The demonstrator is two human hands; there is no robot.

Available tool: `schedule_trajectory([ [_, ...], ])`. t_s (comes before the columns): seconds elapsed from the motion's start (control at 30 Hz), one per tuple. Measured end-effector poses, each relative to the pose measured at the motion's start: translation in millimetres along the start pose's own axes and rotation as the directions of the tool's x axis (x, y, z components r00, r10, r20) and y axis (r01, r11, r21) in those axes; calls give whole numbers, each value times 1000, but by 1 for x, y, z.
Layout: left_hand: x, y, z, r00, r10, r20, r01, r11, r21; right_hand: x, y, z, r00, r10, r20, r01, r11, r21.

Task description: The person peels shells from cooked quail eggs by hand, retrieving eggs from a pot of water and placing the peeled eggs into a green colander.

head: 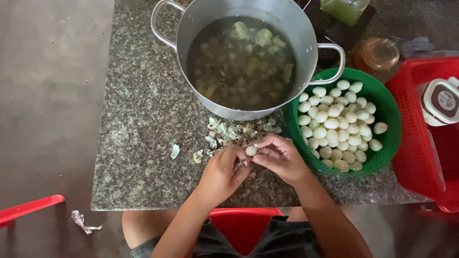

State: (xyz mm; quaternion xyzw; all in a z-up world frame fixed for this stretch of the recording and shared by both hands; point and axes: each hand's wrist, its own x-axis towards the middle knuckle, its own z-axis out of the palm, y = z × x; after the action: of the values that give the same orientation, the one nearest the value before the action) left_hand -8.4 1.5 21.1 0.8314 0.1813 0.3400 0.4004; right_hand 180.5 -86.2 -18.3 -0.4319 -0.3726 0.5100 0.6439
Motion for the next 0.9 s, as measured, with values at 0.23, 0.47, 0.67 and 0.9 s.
schedule_trajectory([
  [0.23, 1, 5, -3, 998, -57, -8, 58, 998, 9, -5, 9, -4, 999, 15, -43, -14, 1000, 10],
  [0.47, 1, 0, 5, 996, 11, -83, -7, 999, 54, -5, 16, -12, 984, 46, -174, -42, 999, 27],
  [0.67, 6, 0, 10, 984, 166, -61, -145, 955, 257, 0, 24, -11, 983, 69, -171, -73, 997, -15],
  [0.9, -2, -13, 12, 983, 157, -92, -126, 953, 276, -2, 5, 5, 939, 174, -295, -158, 984, 76],
])
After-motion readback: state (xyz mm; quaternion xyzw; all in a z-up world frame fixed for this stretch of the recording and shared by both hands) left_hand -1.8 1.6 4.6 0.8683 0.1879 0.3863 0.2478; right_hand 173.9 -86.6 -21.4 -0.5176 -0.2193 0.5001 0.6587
